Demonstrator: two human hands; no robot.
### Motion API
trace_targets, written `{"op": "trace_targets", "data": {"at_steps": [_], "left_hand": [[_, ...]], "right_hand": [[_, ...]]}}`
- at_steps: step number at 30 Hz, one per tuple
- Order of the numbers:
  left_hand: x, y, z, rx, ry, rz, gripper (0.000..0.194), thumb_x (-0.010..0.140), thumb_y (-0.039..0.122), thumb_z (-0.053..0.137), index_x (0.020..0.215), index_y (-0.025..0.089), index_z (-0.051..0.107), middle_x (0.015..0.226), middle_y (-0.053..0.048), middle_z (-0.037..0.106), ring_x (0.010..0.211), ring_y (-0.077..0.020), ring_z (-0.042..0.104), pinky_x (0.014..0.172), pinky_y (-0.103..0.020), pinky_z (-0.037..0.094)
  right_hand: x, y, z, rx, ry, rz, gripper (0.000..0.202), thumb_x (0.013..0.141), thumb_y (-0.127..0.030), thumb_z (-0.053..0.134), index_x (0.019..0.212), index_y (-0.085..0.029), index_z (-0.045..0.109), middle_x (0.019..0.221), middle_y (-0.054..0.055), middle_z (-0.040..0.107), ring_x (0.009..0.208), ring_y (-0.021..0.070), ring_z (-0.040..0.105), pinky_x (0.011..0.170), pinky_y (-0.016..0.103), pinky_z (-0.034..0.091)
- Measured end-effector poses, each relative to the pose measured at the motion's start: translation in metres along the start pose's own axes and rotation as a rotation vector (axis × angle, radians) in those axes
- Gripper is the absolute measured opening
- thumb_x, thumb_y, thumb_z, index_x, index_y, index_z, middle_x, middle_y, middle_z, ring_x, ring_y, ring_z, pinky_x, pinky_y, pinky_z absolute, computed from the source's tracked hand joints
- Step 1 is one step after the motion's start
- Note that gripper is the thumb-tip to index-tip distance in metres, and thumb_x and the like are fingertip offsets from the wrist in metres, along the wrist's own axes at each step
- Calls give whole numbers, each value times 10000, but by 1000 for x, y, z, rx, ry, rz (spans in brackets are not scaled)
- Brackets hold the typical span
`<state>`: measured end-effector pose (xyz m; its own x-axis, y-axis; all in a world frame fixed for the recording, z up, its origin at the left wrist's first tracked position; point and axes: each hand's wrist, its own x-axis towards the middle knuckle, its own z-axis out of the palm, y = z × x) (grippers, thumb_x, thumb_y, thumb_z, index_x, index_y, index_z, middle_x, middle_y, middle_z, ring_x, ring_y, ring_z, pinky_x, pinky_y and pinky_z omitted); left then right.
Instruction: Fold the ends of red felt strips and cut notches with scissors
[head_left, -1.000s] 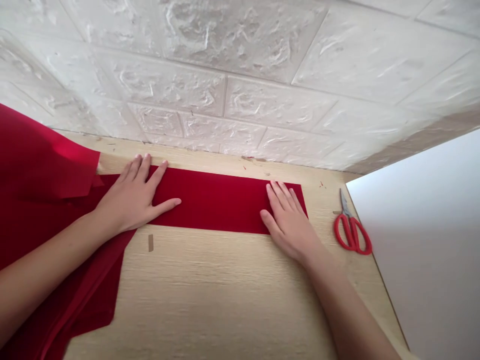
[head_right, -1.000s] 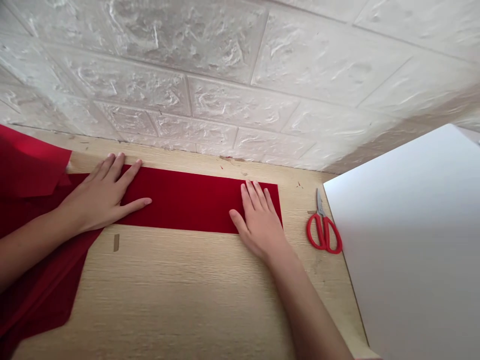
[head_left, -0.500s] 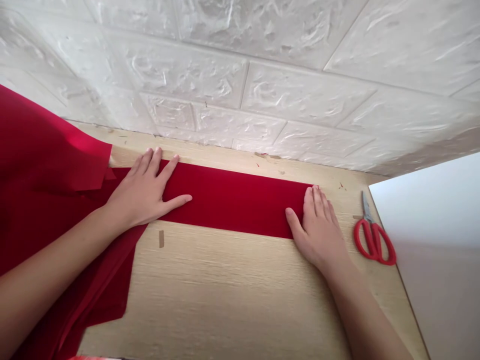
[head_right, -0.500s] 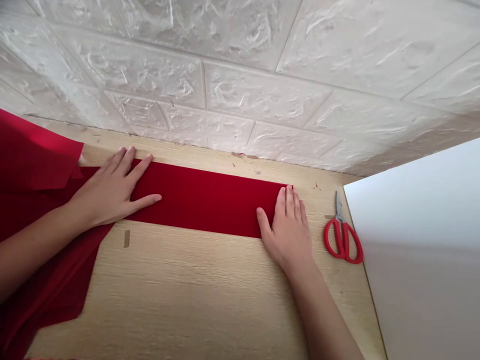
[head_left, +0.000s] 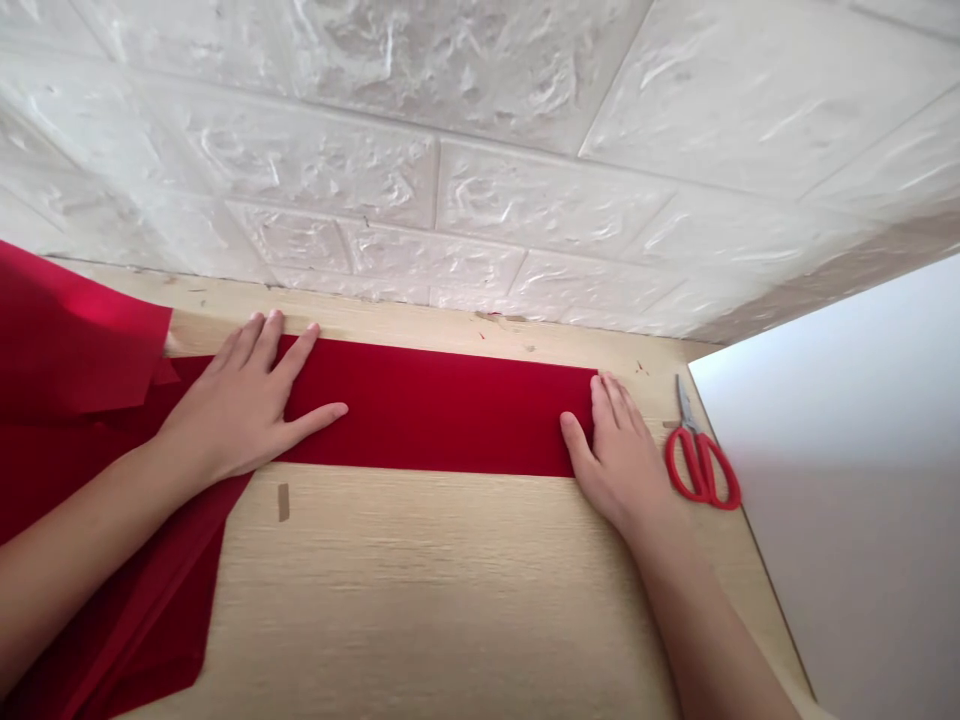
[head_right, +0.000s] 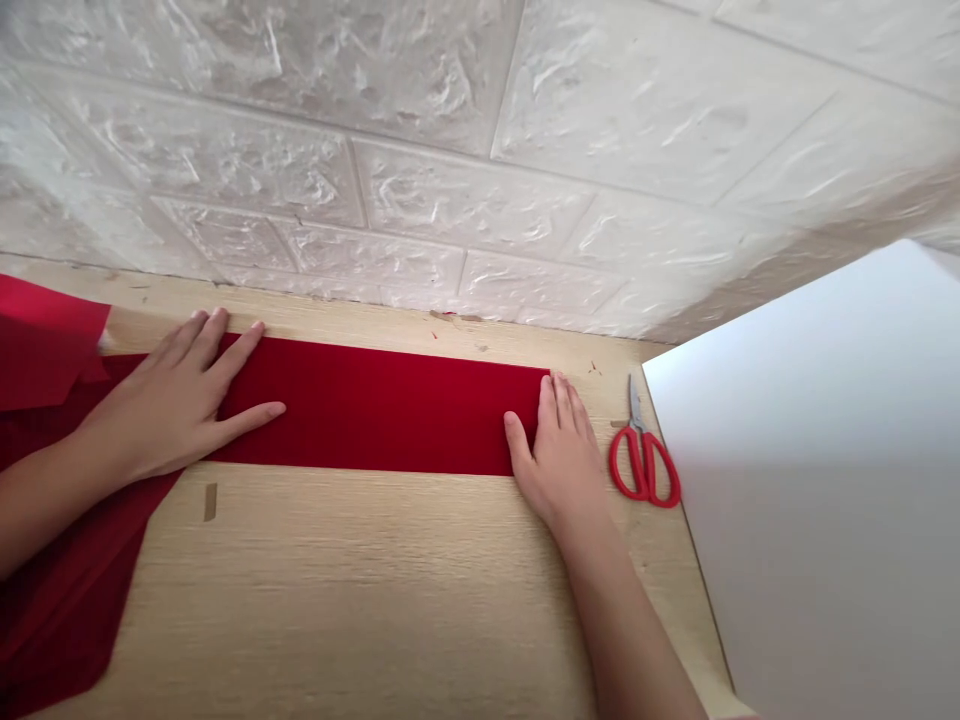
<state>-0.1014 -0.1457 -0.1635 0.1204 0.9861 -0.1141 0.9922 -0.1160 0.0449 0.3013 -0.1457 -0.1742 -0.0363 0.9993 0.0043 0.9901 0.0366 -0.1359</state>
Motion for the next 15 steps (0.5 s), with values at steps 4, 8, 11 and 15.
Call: {"op": "trace_targets", "data": {"at_steps": [4, 8, 11, 15], "left_hand": [[1, 0, 2, 15, 8, -6, 1021, 913, 766, 240, 1642, 51, 212, 1708, -306, 108, 1605, -457, 89, 1279, -568, 161], [2, 0, 3, 31, 19, 13, 1036, 909, 775, 198, 1639, 40, 222, 1689, -327, 132, 1595, -477, 115, 1272, -577, 175], [2, 0, 5, 38, 34, 27, 1036, 911, 768, 191, 1635, 27, 224, 1682, -336, 139, 1591, -486, 121, 1273, -576, 172], [5, 0, 1, 57, 2, 2, 1050, 889, 766, 201, 1631, 24, 237, 1685, -331, 155, 1593, -479, 124, 1271, -575, 185]], "right_hand": [[-1, 2, -1, 27, 21, 16, 755, 1050, -549, 263, 1592, -37, 384, 1669, 195, 372, 1574, 321, 313, 1285, 532, 287], [1, 1, -5, 18, -10, 36, 749, 1056, -541, 240, 1601, -45, 376, 1682, 187, 350, 1576, 319, 304, 1281, 528, 296], [2, 2, -7, 27, 4, 25, 728, 1062, -528, 228, 1595, -61, 396, 1665, 182, 383, 1558, 325, 336, 1270, 545, 305], [2, 5, -6, 71, 44, -1, 689, 1066, -517, 239, 1591, -109, 419, 1640, 171, 428, 1535, 325, 375, 1247, 574, 330]]}}
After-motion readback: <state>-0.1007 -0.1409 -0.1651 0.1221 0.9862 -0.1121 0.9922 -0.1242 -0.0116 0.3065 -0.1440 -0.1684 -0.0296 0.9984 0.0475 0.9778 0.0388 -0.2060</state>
